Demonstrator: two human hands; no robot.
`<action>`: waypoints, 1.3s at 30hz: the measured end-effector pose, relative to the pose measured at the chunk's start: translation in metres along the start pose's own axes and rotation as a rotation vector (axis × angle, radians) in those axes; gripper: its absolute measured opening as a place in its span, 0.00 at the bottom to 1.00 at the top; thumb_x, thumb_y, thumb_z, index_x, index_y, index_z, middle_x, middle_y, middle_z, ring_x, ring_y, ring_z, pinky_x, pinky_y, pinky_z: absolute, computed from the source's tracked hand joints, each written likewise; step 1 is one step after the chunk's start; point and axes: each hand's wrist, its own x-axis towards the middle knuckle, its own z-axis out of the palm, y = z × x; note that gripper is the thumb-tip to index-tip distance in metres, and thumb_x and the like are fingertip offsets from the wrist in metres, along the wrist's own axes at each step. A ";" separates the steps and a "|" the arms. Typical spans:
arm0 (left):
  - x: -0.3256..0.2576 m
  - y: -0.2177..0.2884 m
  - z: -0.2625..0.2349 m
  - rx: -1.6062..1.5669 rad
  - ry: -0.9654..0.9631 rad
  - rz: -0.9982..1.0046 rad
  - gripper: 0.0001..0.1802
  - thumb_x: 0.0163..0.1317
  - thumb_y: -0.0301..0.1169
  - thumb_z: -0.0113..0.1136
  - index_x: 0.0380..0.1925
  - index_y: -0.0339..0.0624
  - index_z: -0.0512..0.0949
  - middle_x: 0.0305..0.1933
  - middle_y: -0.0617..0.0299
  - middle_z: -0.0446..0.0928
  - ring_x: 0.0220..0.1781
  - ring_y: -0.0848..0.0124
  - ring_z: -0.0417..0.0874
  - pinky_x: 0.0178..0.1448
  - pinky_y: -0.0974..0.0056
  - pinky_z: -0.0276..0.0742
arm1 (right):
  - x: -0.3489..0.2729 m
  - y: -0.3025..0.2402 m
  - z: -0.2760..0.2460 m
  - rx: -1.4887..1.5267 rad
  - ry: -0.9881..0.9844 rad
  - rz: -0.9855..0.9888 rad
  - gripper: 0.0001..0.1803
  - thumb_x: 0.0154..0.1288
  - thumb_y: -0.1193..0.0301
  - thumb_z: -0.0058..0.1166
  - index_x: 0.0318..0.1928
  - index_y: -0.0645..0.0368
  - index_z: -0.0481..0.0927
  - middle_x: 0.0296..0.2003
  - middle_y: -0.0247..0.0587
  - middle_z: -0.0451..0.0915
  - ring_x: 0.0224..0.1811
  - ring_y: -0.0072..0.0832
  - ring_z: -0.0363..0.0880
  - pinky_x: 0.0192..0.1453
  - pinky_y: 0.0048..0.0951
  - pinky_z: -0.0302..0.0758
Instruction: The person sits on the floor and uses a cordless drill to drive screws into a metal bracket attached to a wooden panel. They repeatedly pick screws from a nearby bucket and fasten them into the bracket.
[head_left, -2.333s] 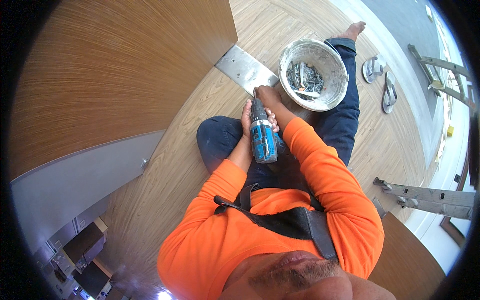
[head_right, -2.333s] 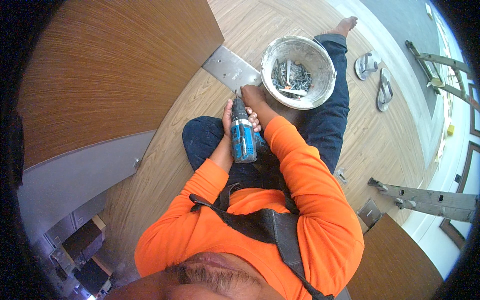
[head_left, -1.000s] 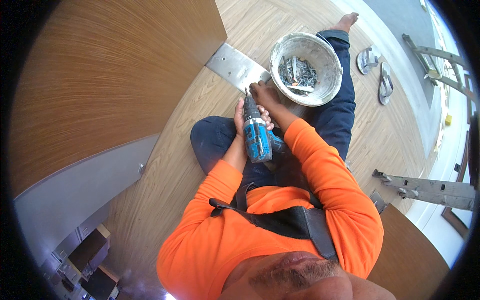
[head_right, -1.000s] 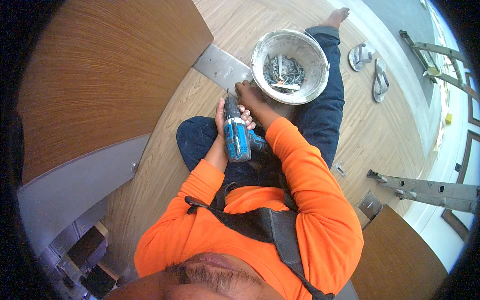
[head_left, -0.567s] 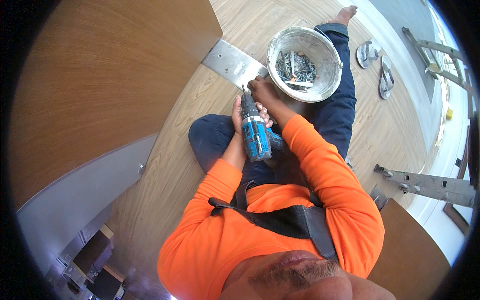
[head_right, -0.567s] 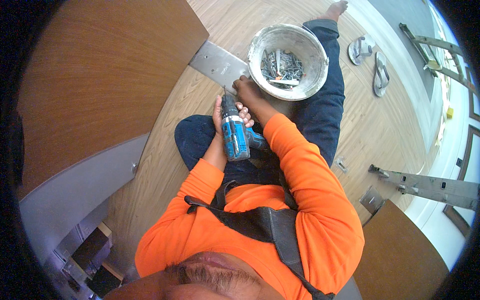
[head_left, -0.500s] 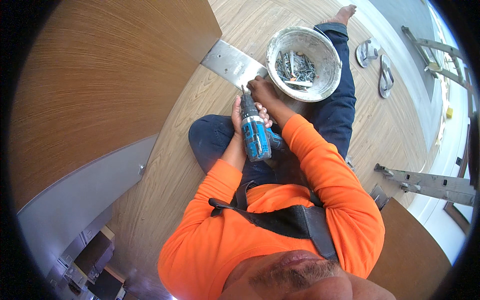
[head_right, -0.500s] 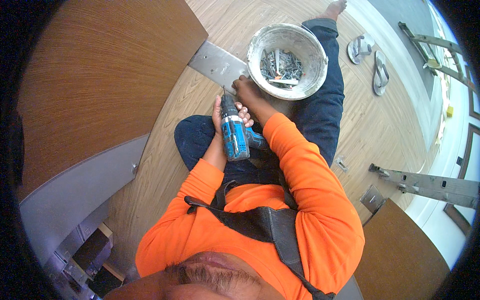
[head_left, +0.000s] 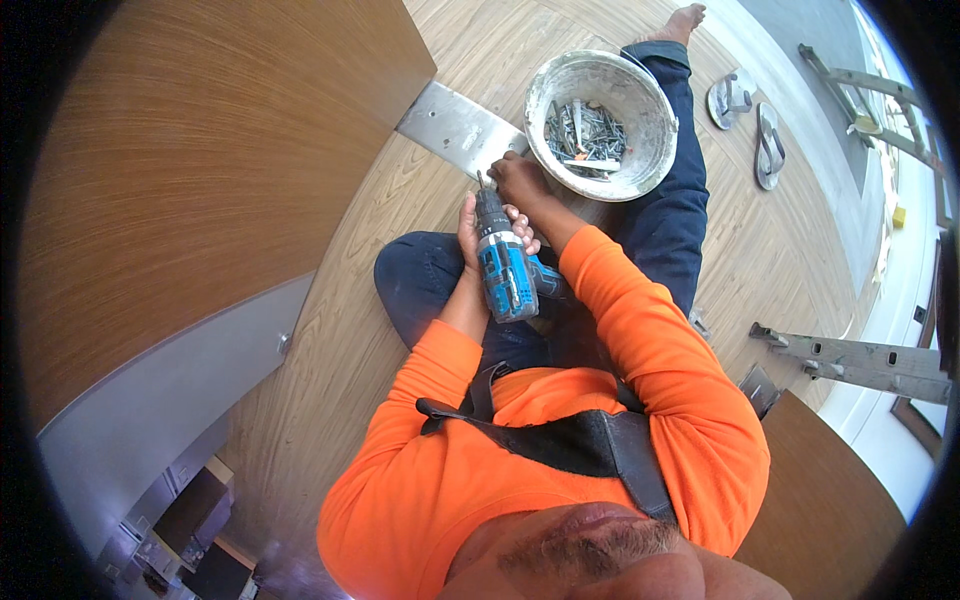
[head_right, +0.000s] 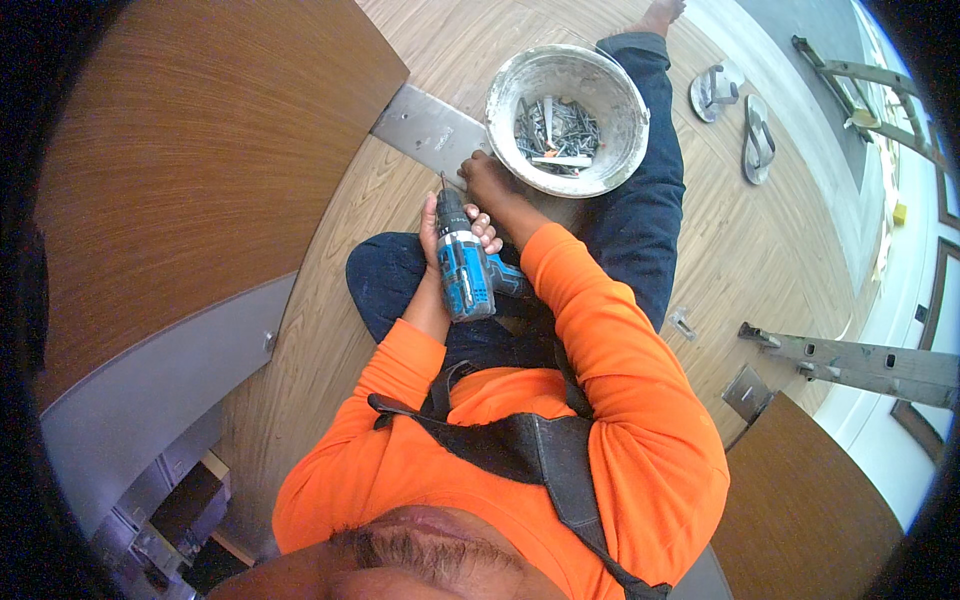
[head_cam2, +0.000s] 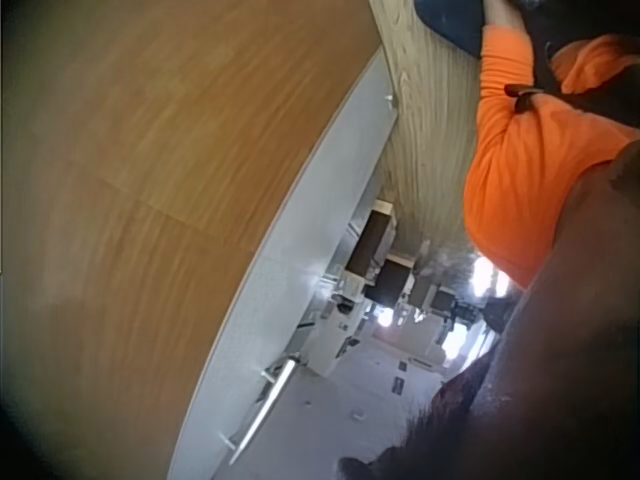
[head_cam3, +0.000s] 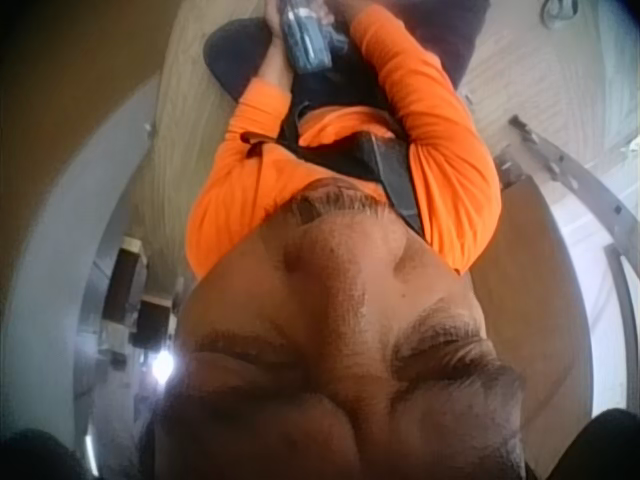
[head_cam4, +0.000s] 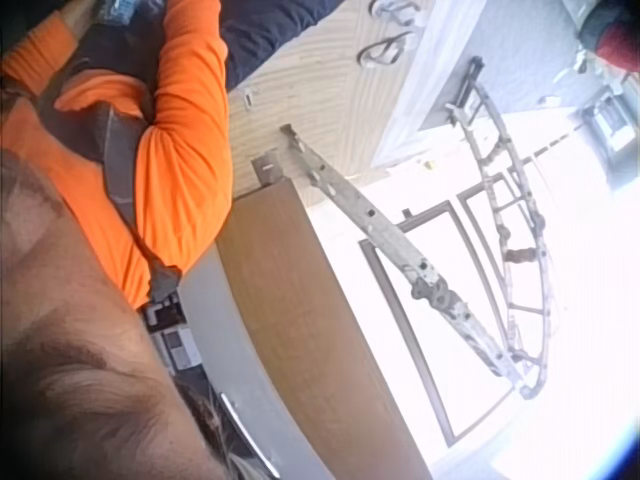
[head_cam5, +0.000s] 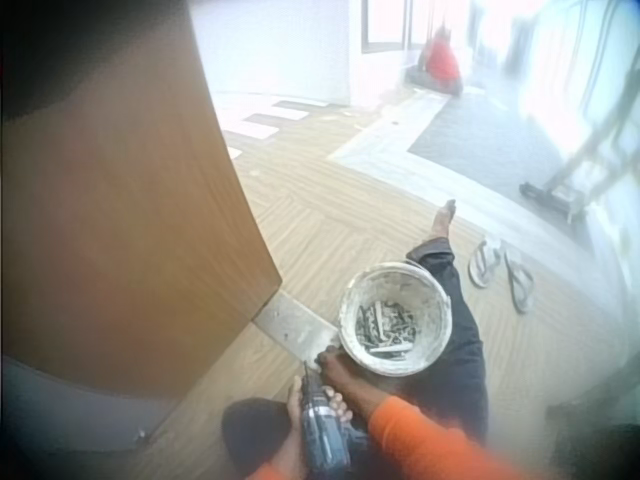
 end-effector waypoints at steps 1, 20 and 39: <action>0.000 -0.001 0.000 -0.005 0.014 0.002 0.43 0.65 0.71 0.39 0.38 0.37 0.79 0.30 0.52 0.78 0.31 0.58 0.80 0.38 0.53 0.73 | 0.000 0.000 0.000 -0.001 0.003 0.001 0.11 0.66 0.64 0.56 0.35 0.58 0.86 0.37 0.49 0.80 0.39 0.51 0.82 0.45 0.48 0.76; -0.001 0.000 0.000 -0.011 0.056 0.017 0.44 0.64 0.71 0.39 0.37 0.37 0.80 0.29 0.52 0.78 0.30 0.57 0.80 0.38 0.52 0.73 | -0.001 0.008 -0.012 0.167 -0.006 0.010 0.13 0.63 0.65 0.60 0.46 0.54 0.87 0.43 0.48 0.83 0.47 0.47 0.81 0.53 0.42 0.76; 0.001 -0.001 0.004 -0.042 0.116 0.004 0.44 0.62 0.73 0.41 0.34 0.38 0.81 0.27 0.52 0.78 0.29 0.55 0.81 0.36 0.50 0.74 | 0.015 0.010 -0.007 -0.040 -0.096 -0.041 0.14 0.63 0.62 0.60 0.39 0.60 0.87 0.41 0.47 0.83 0.41 0.48 0.84 0.49 0.45 0.77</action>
